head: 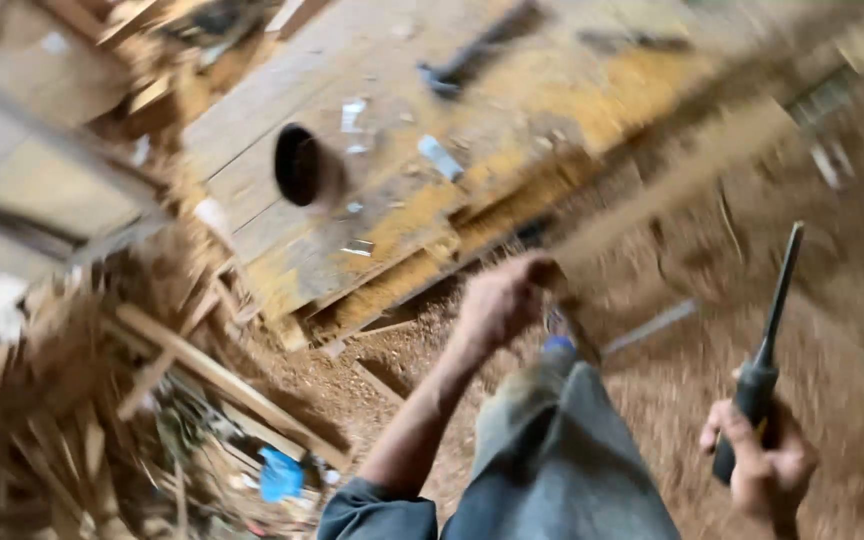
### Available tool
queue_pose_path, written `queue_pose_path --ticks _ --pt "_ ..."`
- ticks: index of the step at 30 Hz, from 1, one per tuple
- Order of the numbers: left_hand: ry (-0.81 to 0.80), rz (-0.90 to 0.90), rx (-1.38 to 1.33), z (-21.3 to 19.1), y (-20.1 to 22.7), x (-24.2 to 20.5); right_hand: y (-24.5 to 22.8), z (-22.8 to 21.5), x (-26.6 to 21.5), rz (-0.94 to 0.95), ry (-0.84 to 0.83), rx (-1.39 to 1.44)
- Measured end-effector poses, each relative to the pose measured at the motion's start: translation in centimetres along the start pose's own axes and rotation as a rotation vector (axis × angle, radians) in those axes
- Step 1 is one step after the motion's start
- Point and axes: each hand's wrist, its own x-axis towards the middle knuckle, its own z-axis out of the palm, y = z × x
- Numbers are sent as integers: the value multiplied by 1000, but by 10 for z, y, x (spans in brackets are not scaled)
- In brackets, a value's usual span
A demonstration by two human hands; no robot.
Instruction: Using a hand file to smooth and refine a recessed cutout in a wooden frame component.
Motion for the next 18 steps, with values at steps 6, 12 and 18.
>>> queue_pose_path --ticks 6,12,18 --pt "13 150 -204 5 29 -13 -37 8 34 -214 -308 -85" --pt "388 110 10 40 19 -27 -32 -16 103 -120 -555 -282" --pt "810 -524 129 47 27 -53 -68 6 187 -212 -923 -520"
